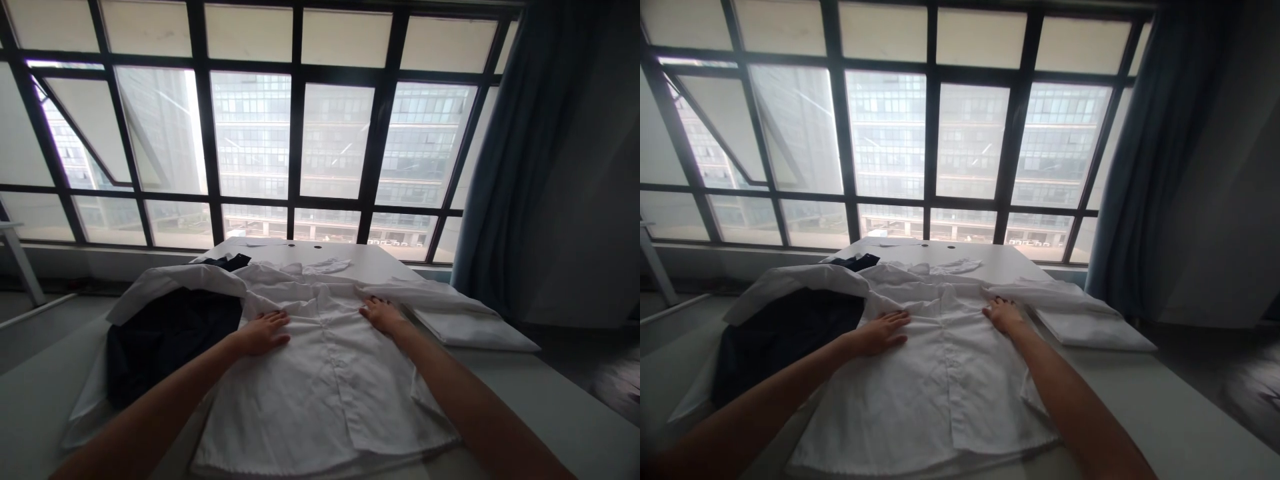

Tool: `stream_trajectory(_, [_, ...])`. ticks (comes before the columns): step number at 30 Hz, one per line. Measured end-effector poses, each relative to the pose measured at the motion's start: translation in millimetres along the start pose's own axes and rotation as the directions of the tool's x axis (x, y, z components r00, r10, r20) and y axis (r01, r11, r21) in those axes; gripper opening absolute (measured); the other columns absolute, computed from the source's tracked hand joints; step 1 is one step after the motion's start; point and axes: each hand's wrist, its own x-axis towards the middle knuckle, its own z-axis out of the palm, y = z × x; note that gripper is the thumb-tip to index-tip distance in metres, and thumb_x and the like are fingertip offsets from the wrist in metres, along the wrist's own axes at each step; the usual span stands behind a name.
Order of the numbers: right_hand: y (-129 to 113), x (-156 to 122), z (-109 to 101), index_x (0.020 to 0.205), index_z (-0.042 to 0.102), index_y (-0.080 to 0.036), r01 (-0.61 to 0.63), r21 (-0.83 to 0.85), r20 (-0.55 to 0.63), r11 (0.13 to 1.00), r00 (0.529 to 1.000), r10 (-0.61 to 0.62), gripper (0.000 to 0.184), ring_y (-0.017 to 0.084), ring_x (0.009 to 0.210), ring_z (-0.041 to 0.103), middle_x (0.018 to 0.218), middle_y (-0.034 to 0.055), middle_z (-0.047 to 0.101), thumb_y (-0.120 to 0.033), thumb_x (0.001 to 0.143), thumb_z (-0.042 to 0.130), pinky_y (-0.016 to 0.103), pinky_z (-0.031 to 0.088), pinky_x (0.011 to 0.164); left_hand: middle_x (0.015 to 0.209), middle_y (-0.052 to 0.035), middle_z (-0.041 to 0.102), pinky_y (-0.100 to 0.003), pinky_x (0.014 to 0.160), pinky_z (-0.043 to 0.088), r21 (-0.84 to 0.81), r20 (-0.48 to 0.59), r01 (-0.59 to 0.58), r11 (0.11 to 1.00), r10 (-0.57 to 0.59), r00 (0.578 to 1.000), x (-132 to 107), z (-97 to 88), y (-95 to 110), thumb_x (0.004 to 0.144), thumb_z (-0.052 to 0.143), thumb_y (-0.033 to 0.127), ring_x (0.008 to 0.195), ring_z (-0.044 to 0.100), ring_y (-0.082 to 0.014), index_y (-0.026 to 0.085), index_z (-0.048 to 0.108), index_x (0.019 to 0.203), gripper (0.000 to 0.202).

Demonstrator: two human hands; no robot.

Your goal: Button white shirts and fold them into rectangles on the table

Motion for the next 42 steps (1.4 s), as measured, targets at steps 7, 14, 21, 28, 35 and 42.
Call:
stream_trajectory(7, [13.1,-26.2,3.7,0.14,0.051,-0.013,0.141,0.118,0.039,0.983,0.988,-0.146,0.053,0.027,0.138,0.04,0.148,0.016,0.044,-0.041,0.095,0.045,0.038,0.029,0.114,0.161,-0.0088,0.015,-0.046,0.118,0.009,-0.001,0.09,0.019,1.0,-0.019,0.996,-2.7,0.9,-33.3,0.093,0.04,0.062,0.148,0.013,-0.0264,0.025,0.03,0.152,0.07])
stream_trajectory(14, [44.6,-54.0,4.3,0.124,0.067,-0.017,0.232,0.363,-0.111,0.902,0.972,-0.205,0.045,0.03,0.129,0.05,0.135,0.0114,0.06,-0.036,0.086,0.053,0.042,0.034,0.112,0.15,-0.0124,0.043,-0.048,0.116,0.02,-0.02,0.012,0.041,0.999,-0.041,0.999,-24.0,-14.5,-29.5,0.094,0.049,0.041,0.139,0.037,-0.0296,0.017,0.051,0.139,0.052])
stream_trajectory(21, [74.3,-79.6,-23.5,0.127,0.066,-0.017,0.139,0.358,0.053,0.923,0.984,-0.169,0.06,0.033,0.122,0.055,0.13,0.0115,0.063,-0.02,0.067,0.064,0.04,0.04,0.106,0.14,-0.0106,0.055,-0.039,0.111,0.035,-0.207,-0.04,0.045,0.977,-0.054,0.998,-74.5,-38.0,-55.7,0.066,0.048,-0.002,0.133,0.046,-0.025,0.016,0.071,0.112,0.054])
stream_trajectory(28, [68.9,-104.2,-43.6,0.149,0.039,-0.025,0.068,0.365,0.31,0.929,0.932,-0.19,0.115,0.039,0.14,0.03,0.158,0.0127,0.027,-0.035,0.045,0.087,0.045,0.027,0.115,0.152,-0.0033,0.039,-0.057,0.113,0.021,-0.285,0.175,0.09,0.954,-0.041,0.984,-87.1,-45.9,-36.9,0.052,0.062,-0.005,0.143,0.026,-0.0323,0.034,0.067,0.12,0.079])
stream_trajectory(35, [32.3,-122.7,-73.6,0.094,0.076,-0.023,0.192,0.545,0.29,0.816,0.87,-0.399,0.043,0.037,0.139,0.033,0.148,0.0078,0.045,-0.05,0.06,0.082,0.046,0.028,0.114,0.136,0.001,0.059,-0.05,0.114,0.024,-0.37,0.177,-0.013,0.929,0.085,0.98,-88.0,-59.7,-9.1,0.059,0.055,0.0,0.138,0.039,-0.0274,0.025,0.076,0.075,0.037])
stream_trajectory(42, [45.2,-109.1,-64.1,0.081,0.064,-0.016,0.075,0.859,0.034,0.506,0.979,-0.202,0.053,0.02,0.076,0.062,0.082,0.0064,0.067,-0.066,0.066,0.073,0.035,0.053,0.073,0.069,-0.0019,0.071,-0.027,0.068,0.049,-0.779,-0.067,0.029,0.626,-0.13,0.989,-89.9,-76.9,-24.1,0.059,0.077,0.037,0.068,0.063,-0.0202,0.014,0.071,0.07,0.025])
